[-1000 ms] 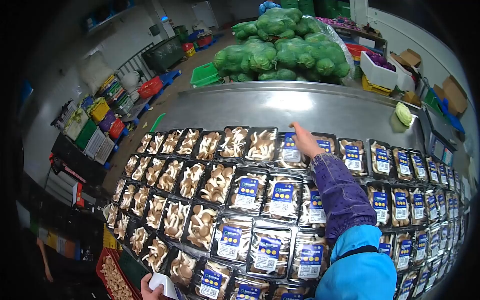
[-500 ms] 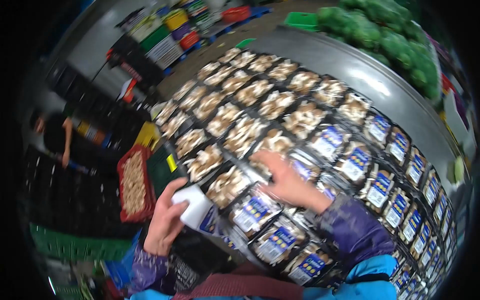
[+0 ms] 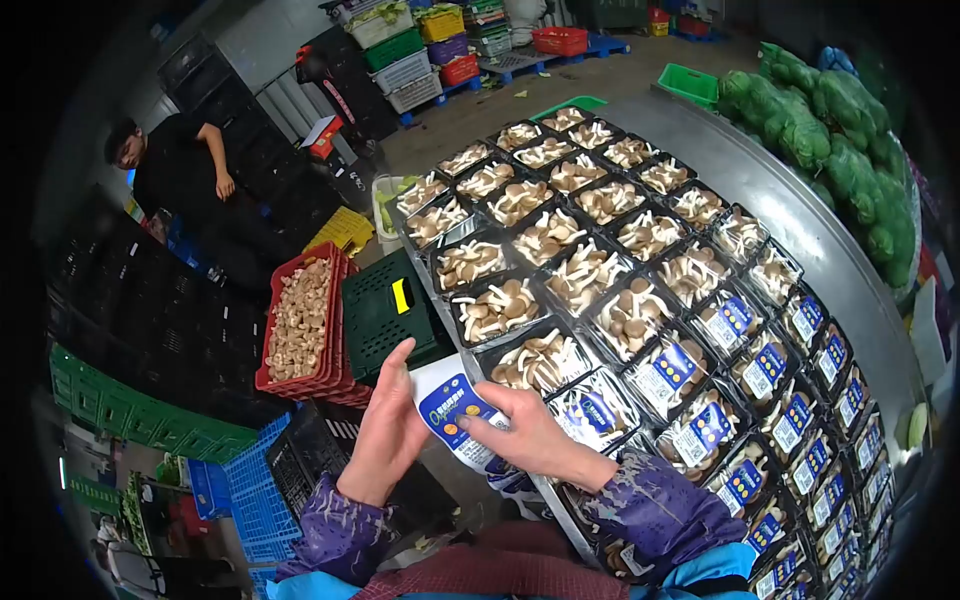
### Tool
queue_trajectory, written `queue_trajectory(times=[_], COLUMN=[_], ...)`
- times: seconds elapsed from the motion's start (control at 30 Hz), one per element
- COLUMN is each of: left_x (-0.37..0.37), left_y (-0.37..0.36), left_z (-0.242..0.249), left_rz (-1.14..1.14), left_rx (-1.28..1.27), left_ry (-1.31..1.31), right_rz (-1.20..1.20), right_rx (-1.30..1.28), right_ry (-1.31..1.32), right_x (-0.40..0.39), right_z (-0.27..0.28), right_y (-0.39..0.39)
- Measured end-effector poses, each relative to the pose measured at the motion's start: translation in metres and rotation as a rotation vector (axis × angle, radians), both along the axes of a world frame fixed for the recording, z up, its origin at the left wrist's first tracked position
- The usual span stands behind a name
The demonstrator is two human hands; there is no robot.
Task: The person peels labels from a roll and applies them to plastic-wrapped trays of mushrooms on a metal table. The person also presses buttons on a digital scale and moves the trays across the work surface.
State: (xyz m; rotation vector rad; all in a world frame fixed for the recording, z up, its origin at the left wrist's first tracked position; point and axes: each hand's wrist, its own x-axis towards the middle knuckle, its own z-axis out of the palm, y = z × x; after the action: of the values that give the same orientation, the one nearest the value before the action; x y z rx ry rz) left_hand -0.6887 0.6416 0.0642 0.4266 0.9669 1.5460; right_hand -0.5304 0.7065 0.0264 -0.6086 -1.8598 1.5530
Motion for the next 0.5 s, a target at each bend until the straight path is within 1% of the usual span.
queue_trajectory(times=[0.03,0.1,0.13,0.17,0.23,0.27,0.3,0.37,0.4,0.47,0.5], left_x=[0.0,-0.001,0.0,0.003,0.008,0.009,0.009,0.015,0.018,0.021,0.017], left_y=[-0.001,-0.004,-0.005,-0.004,0.0,0.001,0.001,0.005,0.005,0.008,0.009], left_z=[-0.001,-0.004,-0.002,-0.009,-0.007,-0.007,-0.005,-0.003,-0.003,-0.014,-0.017], left_rz=[0.001,-0.16,-0.134,-0.185,-0.157,-0.173,-0.214,-0.308,-0.351,-0.353,-0.392], left_rx=[-0.001,0.023,0.027,0.01,-0.03,-0.024,-0.056,-0.079,-0.191,-0.095,-0.066], left_ry=[-0.003,0.04,0.017,0.268,0.32,0.319,0.356,0.44,0.445,0.272,0.206], right_rz=[-0.01,-0.007,-0.005,-0.003,-0.167,-0.279,-0.409,-0.381,-0.366,-0.36,-0.365], right_rx=[0.029,0.026,0.028,0.029,0.231,0.323,0.505,0.906,0.98,1.096,1.137], right_ry=[0.032,0.035,0.04,0.041,-0.214,-0.222,-0.08,-0.037,-0.029,-0.055,-0.076], right_x=[-0.001,-0.004,-0.005,-0.003,0.005,0.007,0.005,0.007,0.009,0.012,0.015], right_z=[-0.001,-0.012,-0.015,-0.014,-0.006,0.003,0.006,-0.007,-0.01,-0.016,-0.019], right_y=[-0.001,0.0,0.001,0.002,0.003,0.005,0.01,0.023,0.026,0.027,0.028])
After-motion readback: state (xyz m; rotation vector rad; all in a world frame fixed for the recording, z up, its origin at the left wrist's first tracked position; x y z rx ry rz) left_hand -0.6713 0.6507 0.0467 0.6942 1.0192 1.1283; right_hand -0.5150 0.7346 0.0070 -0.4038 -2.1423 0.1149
